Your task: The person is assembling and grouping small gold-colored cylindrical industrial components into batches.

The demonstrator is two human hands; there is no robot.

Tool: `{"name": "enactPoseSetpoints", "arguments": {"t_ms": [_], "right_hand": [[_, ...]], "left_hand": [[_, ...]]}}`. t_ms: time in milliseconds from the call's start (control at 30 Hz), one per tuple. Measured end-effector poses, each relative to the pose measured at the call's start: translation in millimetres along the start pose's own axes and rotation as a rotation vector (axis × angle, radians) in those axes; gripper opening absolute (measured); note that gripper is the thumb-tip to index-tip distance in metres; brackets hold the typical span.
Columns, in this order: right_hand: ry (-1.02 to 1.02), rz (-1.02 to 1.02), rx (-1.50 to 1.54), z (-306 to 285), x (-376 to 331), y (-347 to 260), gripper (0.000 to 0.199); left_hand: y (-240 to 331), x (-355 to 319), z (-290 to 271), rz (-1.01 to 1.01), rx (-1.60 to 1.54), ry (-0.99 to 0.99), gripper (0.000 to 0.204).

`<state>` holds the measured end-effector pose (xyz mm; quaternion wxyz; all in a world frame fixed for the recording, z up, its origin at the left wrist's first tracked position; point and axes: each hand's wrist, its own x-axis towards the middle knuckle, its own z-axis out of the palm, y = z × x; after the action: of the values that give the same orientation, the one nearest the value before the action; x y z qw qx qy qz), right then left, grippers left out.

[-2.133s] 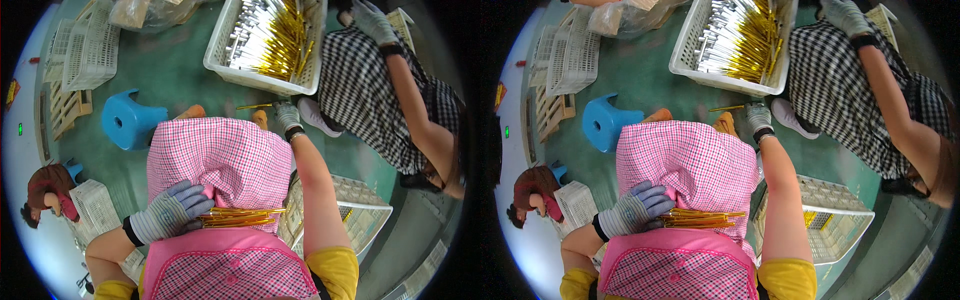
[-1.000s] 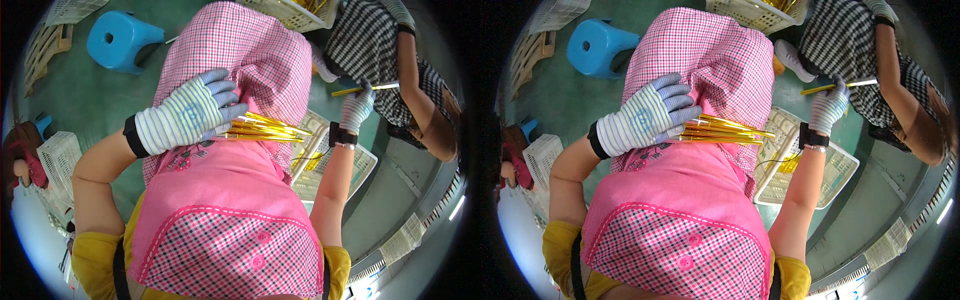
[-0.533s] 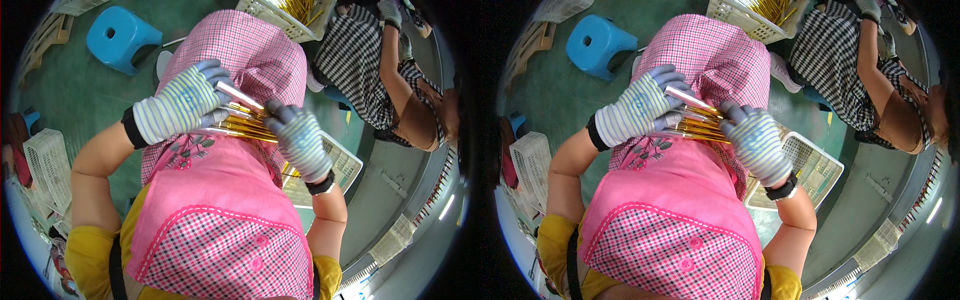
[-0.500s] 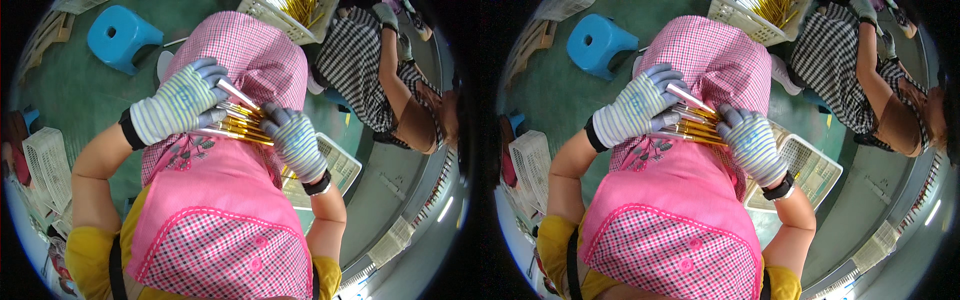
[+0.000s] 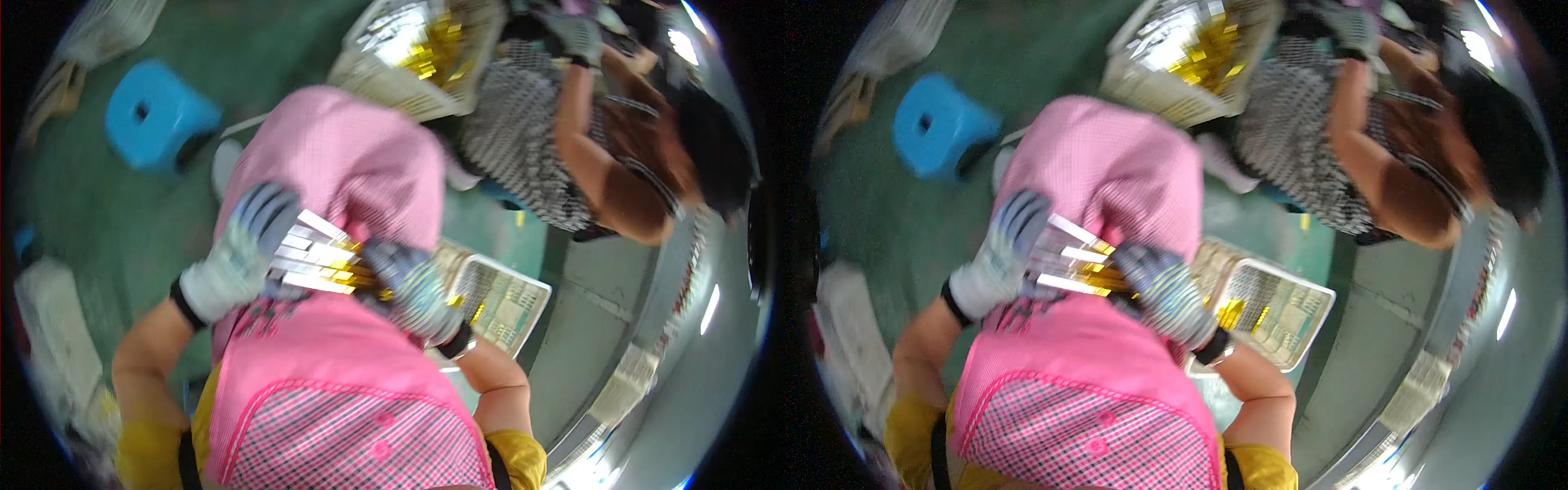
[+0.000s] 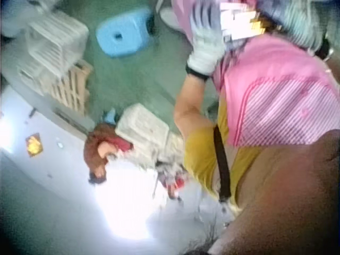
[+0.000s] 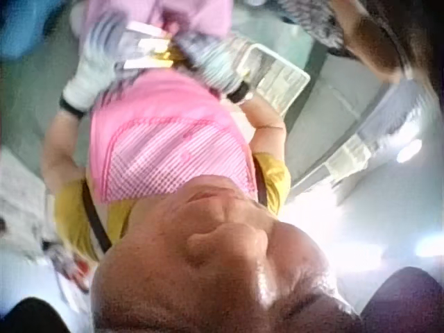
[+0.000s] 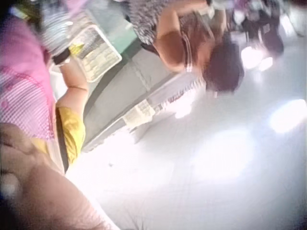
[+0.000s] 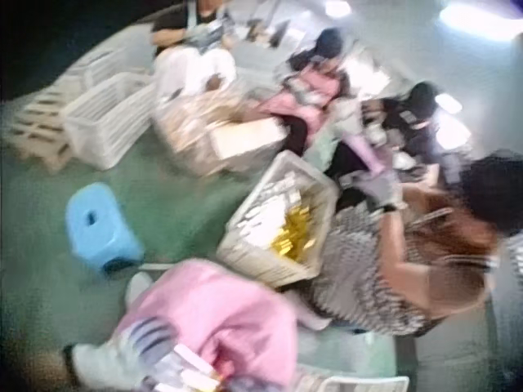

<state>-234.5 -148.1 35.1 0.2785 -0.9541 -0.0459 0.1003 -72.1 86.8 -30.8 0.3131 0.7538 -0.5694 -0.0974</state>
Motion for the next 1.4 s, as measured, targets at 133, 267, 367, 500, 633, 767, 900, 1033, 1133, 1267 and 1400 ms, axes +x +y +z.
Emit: {"name": "enactPoseSetpoints", "arguments": {"t_ms": [133, 267, 367, 500, 633, 767, 900, 1033, 1133, 1267, 1400], "right_hand": [[0.003, 0.044, -0.034, 24.5, -2.3, 4.9, 0.065], [0.114, 0.034, -0.103, 36.3, -13.9, 4.3, 0.072], [0.207, 0.084, -0.157, 35.6, -26.3, 3.1, 0.075], [0.141, 0.099, -0.235, 26.9, -21.9, 1.0, 0.074], [0.133, 0.060, -0.297, 32.0, -21.6, 4.8, 0.070], [0.117, 0.053, -0.326, 36.2, -25.8, 3.6, 0.068], [0.048, 0.022, -0.255, 35.8, -27.5, -0.5, 0.066], [-0.078, 0.094, -0.366, 45.1, -19.5, 9.8, 0.072], [0.014, 0.096, -0.362, 32.6, -14.0, 3.7, 0.074], [0.129, 0.041, -0.400, 29.0, -1.5, -1.2, 0.073], [0.118, 0.065, -0.354, 33.2, -8.4, -6.6, 0.069]], "left_hand": [[-5.9, -5.7, 11.0, 0.029, 0.044, 0.017, 0.106], [-4.4, 1.6, 22.9, 0.110, 0.128, 0.113, 0.099], [4.6, 23.2, 9.4, 0.145, 0.292, -0.108, 0.095], [13.0, 43.8, 21.1, 0.221, 0.623, -0.296, 0.079], [26.3, 57.8, 18.7, 0.215, 0.672, -0.434, 0.078], [29.1, 54.8, 5.3, 0.203, 0.506, -0.490, 0.079], [36.9, 35.7, -25.8, 0.110, 0.486, -0.424, 0.070], [40.7, 30.5, -15.7, 0.145, 0.412, -0.417, 0.059], [38.9, 29.3, -5.3, 0.122, 0.408, -0.364, 0.057], [35.1, 27.3, 0.4, 0.061, 0.300, -0.159, 0.044], [35.6, 14.9, 10.0, 0.081, 0.325, -0.119, 0.029]]}}
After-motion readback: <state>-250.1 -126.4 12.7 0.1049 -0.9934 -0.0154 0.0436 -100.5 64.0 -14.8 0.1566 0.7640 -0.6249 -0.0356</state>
